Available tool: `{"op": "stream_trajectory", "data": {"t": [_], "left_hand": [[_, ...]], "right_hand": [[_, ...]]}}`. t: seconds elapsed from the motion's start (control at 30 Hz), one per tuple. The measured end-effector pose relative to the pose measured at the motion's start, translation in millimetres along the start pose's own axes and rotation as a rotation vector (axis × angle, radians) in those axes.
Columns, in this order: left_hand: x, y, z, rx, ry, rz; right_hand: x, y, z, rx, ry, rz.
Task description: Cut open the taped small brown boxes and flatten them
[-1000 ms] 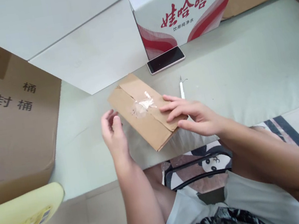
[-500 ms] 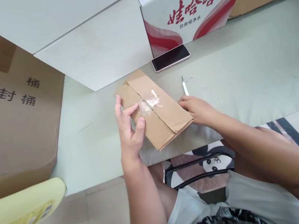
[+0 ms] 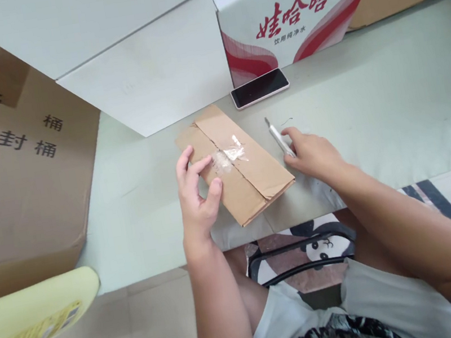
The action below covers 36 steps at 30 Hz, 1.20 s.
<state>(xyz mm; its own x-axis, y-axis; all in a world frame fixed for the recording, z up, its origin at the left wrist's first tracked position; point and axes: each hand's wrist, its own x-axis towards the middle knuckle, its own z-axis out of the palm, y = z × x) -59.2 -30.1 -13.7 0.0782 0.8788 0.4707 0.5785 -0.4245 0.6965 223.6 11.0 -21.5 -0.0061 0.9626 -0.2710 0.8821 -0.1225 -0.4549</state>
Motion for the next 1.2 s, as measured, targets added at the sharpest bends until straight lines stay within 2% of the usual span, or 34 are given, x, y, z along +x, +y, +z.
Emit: {"op": "stream_trajectory", "data": {"t": [0.1,0.23,0.33,0.53,0.73,0.83,1.03,1.2], "left_hand": [[0,1,0.9,0.004,0.017,-0.004],[1,2,0.6,0.011,0.008,-0.024],[2,3,-0.2,0.021,0.008,-0.049],[1,1,5.0,-0.035,0.045,-0.073],[10,-33,12.9,-0.197,0.244,-0.184],[20,-46,14.2,-0.329,0.283,-0.264],[27,-40,15.4,-0.408,0.22,-0.283],[37,-38,13.3,-0.478,0.261,-0.28]], "right_hand": [[0,-1,-3,0.302,0.003,0.018],[-5,-10,-8,1.097,-0.045,0.009],[-9,-16,-11,1.34,-0.047,-0.078],[-16,-19,-11,1.344,-0.122,-0.188],[-19,-16,-9,1.327,-0.167,-0.3],[-19,-15,-11,1.379,-0.187,-0.355],[-15,-7,-24,1.354,-0.218,-0.485],[-13,2,-31,1.348,-0.229,-0.529]]}}
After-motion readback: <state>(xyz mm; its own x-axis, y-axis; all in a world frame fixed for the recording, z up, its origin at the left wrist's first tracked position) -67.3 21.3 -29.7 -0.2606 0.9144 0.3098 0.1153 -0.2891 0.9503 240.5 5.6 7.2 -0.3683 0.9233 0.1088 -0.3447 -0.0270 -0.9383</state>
